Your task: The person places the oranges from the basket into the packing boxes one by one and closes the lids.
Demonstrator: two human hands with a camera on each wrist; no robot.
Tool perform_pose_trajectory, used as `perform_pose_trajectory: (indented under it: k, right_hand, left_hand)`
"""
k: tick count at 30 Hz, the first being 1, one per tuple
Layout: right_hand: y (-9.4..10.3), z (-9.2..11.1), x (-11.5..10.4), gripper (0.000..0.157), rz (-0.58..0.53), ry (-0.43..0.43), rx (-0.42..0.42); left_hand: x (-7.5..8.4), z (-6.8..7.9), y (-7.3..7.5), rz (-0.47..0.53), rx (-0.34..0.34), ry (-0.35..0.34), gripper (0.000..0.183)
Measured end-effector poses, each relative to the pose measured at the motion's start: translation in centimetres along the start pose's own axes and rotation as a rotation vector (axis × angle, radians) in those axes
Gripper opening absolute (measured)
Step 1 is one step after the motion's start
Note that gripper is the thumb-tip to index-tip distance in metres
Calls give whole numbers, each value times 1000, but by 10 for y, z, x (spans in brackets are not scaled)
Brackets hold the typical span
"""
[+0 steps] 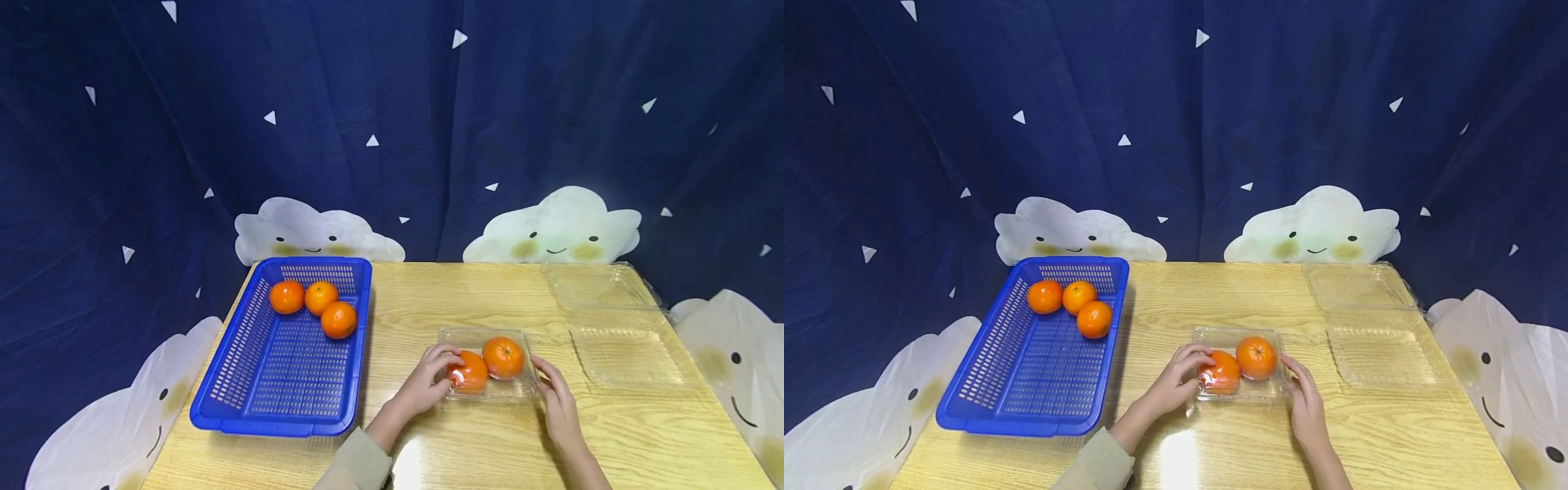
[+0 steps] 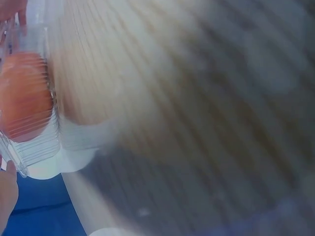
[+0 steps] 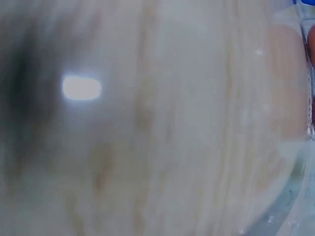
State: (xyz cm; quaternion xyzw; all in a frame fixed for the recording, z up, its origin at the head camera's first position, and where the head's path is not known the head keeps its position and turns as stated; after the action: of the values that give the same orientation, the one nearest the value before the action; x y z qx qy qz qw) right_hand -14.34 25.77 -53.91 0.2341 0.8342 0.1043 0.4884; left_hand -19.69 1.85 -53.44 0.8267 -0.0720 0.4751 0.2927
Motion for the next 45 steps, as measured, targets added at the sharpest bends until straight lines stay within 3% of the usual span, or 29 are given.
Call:
perform_pose_trajectory:
  k: [8,12,19,24,29,32,34,40,45]
  right_hand:
    - [2,2,16,50,-282,55,-63]
    - [4,2,16,47,-376,16,-77]
    - [11,3,18,45,-301,-189,-143]
    - [15,4,23,39,-246,-347,-237]
    - [17,2,30,16,-289,-519,-356]
    - [20,-1,30,8,-320,-561,-497]
    - [22,-3,30,10,-357,-541,-593]
    - [21,-4,33,25,-525,-480,-741]
    - [21,-2,35,30,-600,-487,-777]
  left_hand:
    - [1,6,-5,103,50,122,66]
    - [1,8,-8,193,114,201,82]
    - [-5,15,-12,420,281,445,81]
    - [-7,18,-13,528,344,553,67]
    - [1,20,-10,560,321,628,35]
    - [-4,22,-13,577,283,683,16]
    - [-10,23,-16,587,257,707,9]
    - [-9,24,-19,694,159,715,29]
    - [-11,25,-22,753,158,729,31]
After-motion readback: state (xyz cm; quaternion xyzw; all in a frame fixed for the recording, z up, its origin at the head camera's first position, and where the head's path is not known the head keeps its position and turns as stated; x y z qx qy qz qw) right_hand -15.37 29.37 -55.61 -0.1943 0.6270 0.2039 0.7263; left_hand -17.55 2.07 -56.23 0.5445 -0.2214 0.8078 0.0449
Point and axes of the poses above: each hand's wrist, its own z-axis away from the middle knuckle, its own y-axis out of the back of the hand, x = y × z, the point moved 3 cm from there along -z, towards the middle knuckle, and after that the axes turned 12 degrees about z, right-handed, at the moved point
